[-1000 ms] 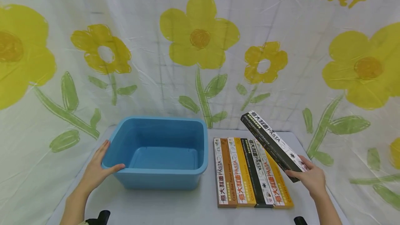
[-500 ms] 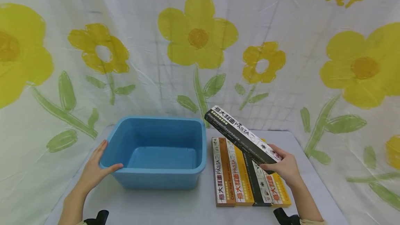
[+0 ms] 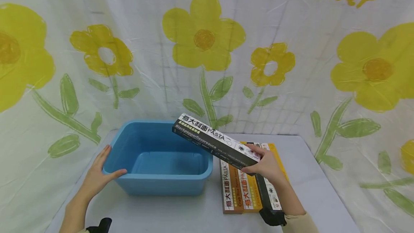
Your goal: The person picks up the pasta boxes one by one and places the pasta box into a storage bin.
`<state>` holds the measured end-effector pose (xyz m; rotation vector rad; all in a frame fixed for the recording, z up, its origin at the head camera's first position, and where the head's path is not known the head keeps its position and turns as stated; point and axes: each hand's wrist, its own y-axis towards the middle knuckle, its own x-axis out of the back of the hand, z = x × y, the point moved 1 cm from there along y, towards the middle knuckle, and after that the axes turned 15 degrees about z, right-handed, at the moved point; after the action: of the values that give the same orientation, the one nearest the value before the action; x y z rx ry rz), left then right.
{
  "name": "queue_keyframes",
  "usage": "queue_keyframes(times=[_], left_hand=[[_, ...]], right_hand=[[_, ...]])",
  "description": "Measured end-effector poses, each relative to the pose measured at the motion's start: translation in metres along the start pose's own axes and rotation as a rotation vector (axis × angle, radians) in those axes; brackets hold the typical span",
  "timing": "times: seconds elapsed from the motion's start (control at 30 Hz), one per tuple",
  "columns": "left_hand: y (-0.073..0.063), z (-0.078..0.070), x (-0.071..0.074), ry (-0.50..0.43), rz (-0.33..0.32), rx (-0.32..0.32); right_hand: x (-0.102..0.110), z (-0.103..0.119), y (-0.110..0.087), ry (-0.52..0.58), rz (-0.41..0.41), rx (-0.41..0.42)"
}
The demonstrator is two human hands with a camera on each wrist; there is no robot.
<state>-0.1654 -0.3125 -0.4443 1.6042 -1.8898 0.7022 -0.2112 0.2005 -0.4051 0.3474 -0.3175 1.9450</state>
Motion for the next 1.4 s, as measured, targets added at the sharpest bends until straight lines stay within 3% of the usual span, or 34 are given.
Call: queue_keyframes(times=[0.3,0.53,1.0,1.4], left_hand=[[0.0,0.002,0.002,-0.01,-0.006,-0.007],[0.0,0.003,0.001,-0.014,-0.01,0.021],[0.0,0.002,-0.003,-0.023,-0.033,0.011],[0.001,0.002,-0.003,-0.02,-0.022,0.006]], right_hand=[[-0.028,0.02,0.033,0.047,0.118,0.111],[-0.049,0.042,0.052,0.043,0.181,0.129],[-0.076,0.08,0.082,-0.371,0.296,0.059],[-0.107,0.088,0.108,-0.667,0.397,-0.006]])
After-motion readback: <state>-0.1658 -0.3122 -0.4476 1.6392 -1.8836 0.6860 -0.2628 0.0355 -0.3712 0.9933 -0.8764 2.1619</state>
